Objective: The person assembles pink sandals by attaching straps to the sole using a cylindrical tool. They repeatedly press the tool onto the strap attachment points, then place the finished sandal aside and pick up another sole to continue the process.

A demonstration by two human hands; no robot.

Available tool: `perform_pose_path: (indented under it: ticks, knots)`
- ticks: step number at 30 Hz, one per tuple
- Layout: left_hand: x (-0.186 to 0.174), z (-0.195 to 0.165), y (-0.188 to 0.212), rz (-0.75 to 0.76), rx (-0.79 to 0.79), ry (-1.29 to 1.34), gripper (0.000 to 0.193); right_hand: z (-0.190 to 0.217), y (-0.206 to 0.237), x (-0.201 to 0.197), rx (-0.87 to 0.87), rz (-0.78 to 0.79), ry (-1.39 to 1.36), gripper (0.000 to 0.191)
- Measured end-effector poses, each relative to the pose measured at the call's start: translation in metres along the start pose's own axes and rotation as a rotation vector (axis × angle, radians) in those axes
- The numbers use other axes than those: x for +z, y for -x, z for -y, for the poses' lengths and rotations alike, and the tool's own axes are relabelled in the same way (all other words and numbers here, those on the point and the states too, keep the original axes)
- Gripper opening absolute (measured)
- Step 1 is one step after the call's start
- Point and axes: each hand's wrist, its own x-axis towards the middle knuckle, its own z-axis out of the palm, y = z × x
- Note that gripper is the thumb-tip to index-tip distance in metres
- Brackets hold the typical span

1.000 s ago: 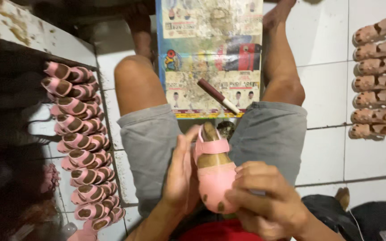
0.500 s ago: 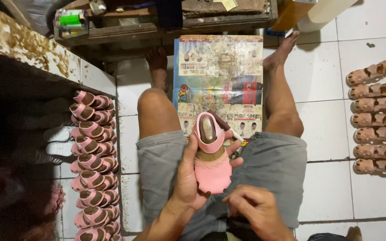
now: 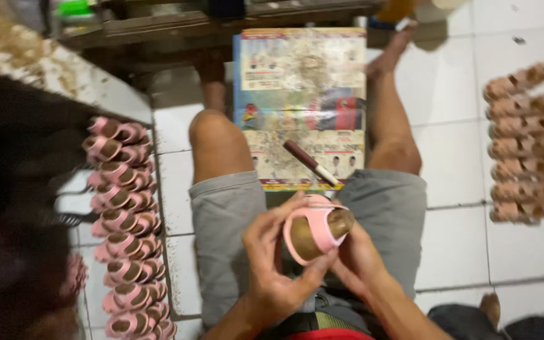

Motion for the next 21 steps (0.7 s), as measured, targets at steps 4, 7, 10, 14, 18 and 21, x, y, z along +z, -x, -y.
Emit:
perform_pose_path:
  ticks: [4, 7, 10, 14, 18, 21]
  knots:
    - [0.0, 0.005, 0.003, 0.081, 0.315, -0.651, 0.098, 0.009, -0.03, -0.009, 0.051, 0.226, -0.073, 0.04]
    - [-0.001, 0.009, 0.003, 0.113, 0.282, -0.67, 0.092, 0.008, -0.046, -0.012, 0.05, 0.389, -0.12, 0.032]
    - [-0.003, 0.013, 0.006, 0.1, 0.267, -0.714, 0.088, 0.012, -0.055, -0.012, 0.04, 0.435, -0.039, 0.031]
    - [-0.006, 0.023, 0.012, 0.075, 0.191, -0.689, 0.082, 0.02, -0.055, -0.006, 0.05, 0.361, 0.021, 0.037]
    - [-0.007, 0.03, 0.011, 0.057, 0.154, -0.674, 0.08, 0.023, -0.051, 0.001, 0.03, 0.294, 0.081, 0.035]
    - [-0.008, 0.025, 0.008, 0.069, 0.14, -0.672, 0.078, 0.025, -0.051, 0.003, 0.014, 0.315, 0.078, 0.035]
